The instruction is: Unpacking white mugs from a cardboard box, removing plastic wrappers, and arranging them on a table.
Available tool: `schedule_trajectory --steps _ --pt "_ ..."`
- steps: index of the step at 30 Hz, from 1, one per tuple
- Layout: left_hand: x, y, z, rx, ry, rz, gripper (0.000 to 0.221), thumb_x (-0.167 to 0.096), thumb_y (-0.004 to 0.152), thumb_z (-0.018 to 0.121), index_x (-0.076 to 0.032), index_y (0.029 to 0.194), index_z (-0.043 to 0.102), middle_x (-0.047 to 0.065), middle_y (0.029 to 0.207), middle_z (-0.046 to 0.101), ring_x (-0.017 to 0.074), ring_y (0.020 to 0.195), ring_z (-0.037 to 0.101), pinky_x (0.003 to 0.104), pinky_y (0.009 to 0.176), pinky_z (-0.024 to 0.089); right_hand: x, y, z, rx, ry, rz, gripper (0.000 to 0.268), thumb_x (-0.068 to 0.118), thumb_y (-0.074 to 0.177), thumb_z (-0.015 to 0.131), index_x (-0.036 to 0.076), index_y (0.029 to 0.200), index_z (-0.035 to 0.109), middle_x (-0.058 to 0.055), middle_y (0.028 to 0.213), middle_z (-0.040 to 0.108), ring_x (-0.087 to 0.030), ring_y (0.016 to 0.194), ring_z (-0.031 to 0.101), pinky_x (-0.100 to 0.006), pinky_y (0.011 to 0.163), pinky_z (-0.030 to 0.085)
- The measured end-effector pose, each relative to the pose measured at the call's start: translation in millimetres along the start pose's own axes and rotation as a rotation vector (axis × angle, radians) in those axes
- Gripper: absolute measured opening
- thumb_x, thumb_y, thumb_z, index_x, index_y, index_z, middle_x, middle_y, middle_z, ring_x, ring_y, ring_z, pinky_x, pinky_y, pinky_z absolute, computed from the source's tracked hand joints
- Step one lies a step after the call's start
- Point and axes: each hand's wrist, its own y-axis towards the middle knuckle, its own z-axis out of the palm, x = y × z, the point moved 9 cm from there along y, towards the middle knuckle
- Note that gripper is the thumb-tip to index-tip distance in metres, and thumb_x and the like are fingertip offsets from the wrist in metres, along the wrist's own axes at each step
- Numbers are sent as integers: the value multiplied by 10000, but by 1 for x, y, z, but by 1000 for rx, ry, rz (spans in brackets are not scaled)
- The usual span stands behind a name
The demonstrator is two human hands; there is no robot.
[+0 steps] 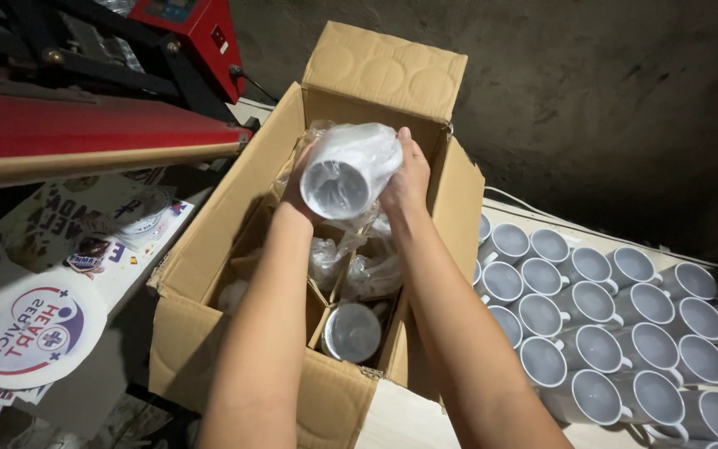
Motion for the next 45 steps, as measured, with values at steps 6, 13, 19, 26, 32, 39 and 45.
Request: schedule_trajectory --steps 6,13,19,26,32,39,45 --pt "-5 0 1 6 16 50 564 -463 1010 324 -82 1361 547 150 1334 639 223 1171 671 401 871 609 0 -7 -11 -185 -461 -13 212 121 979 568 -40 997 705 -90 875 730 -193 759 693 -337 687 579" --pt "-19 -8 -3 0 31 112 537 -433 1019 302 -84 1347 546 135 1335 637 204 1156 676 374 858 616 74 -54 37 -337 -921 -534 213 134 1098 517 -8 1149 667 -184 1248 620 -250 1147 628 -364 1019 504" --pt "-25 -17 0 -38 -194 71 513 -390 998 337 -41 1262 604 175 1224 650 251 1022 707 399 754 665 61 -85 107 218 -1120 -741 277 116 1056 648 7 1310 637 -173 1418 520 -292 1308 546 -383 1082 485" --pt "-44 -26 -9 -226 -73 230 363 -268 1030 504 -11 1228 667 164 1169 692 226 960 748 334 724 682 45 -74 99 238 -1114 -561 295 31 975 670 18 1266 621 -101 1086 664 -186 968 658 -285 889 544" --pt "-38 -6 -21 -98 -82 260 337 -220 1029 509 7 1236 648 179 1172 688 233 941 747 331 721 688 5 -36 50 136 -1098 -150 184 43 929 591 -10 1076 688 -129 955 713 -198 837 665 -326 772 558" --pt "-39 -23 11 53 34 173 366 -260 1020 520 -5 1261 625 190 1176 694 236 909 740 312 721 671 51 -33 32 -115 -492 -233 408 346 1014 484 -12 1120 647 -122 1051 652 -223 959 643 -400 874 557" --pt "-33 -21 11 73 17 135 380 -277 1015 513 -2 1256 617 188 1158 694 227 897 735 305 717 662 25 -37 53 31 -107 159 390 362 979 582 16 1148 642 -134 1092 709 -271 1028 678 -438 911 567"
